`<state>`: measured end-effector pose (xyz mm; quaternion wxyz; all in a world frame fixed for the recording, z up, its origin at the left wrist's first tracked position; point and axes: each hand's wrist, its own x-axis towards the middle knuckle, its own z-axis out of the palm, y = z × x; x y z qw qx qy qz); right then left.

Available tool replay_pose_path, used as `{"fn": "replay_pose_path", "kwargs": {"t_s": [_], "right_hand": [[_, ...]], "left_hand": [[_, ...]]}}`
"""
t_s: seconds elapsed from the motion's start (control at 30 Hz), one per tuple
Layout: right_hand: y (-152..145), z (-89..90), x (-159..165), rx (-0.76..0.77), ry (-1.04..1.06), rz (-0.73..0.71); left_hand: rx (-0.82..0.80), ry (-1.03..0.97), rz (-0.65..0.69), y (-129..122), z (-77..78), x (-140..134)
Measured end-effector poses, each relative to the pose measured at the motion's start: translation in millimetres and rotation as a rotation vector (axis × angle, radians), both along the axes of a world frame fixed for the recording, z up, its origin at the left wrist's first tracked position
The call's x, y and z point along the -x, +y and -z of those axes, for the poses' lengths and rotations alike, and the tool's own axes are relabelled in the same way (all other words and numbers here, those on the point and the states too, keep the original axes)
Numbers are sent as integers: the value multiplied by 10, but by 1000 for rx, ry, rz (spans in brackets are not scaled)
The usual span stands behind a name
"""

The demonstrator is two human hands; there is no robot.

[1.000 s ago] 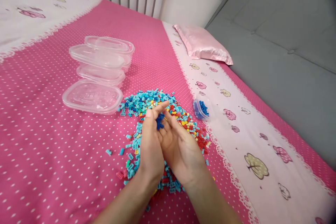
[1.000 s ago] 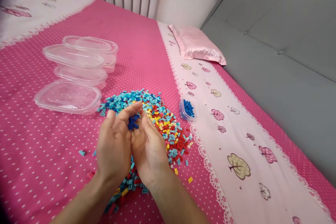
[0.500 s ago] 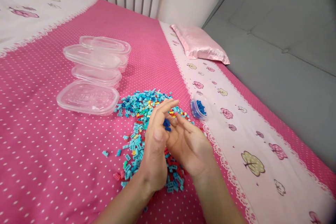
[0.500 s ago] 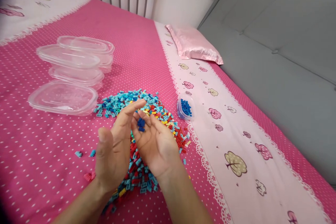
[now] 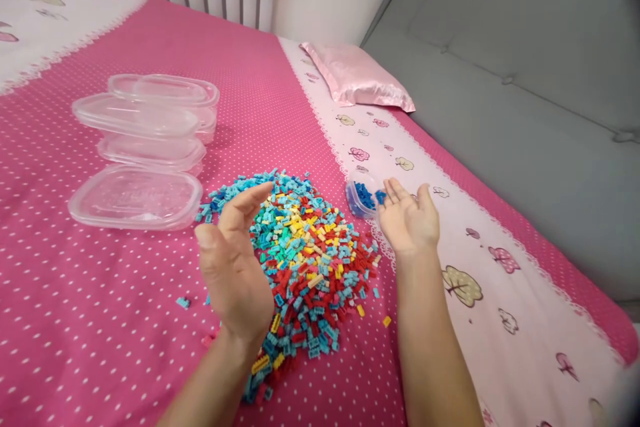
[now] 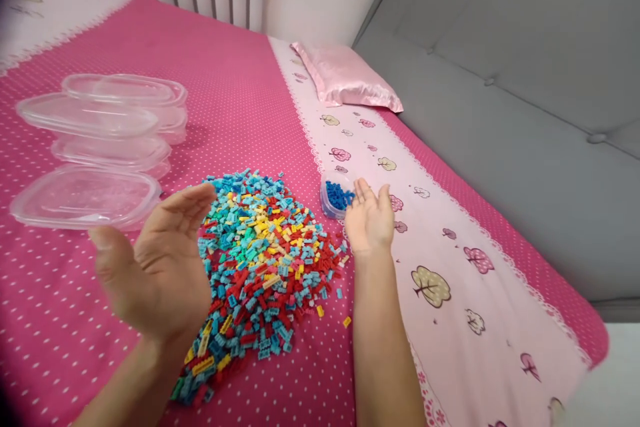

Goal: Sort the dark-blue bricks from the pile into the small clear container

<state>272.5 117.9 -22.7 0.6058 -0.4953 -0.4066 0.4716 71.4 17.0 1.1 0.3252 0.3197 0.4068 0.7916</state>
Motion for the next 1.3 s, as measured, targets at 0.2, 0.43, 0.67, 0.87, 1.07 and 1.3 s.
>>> {"fn": "replay_pose_path", "kwargs": {"t_s": [0.2,0.43,0.67,0.87,1.07,1.3], "right_hand": [[-64,-132,67,-130,-73,160],[-487,-79,-30,-132,-277,375],[-1039,640,-199,101,-649,273],[-890,683,315,-60,-848,28],[-1116,633,789,-132,-839,31],[-1389,575,868,-278,-933,-57]], "left_hand": [[-23,61,-72,55,2,53],[-41,163,-133,87,-1,97],[-147,195,-162,31,-146,19],[32,621,-200,-283,-99,39],[509,1046,-233,-792,377,479],[621,1183,-131,-784,686,372]]}}
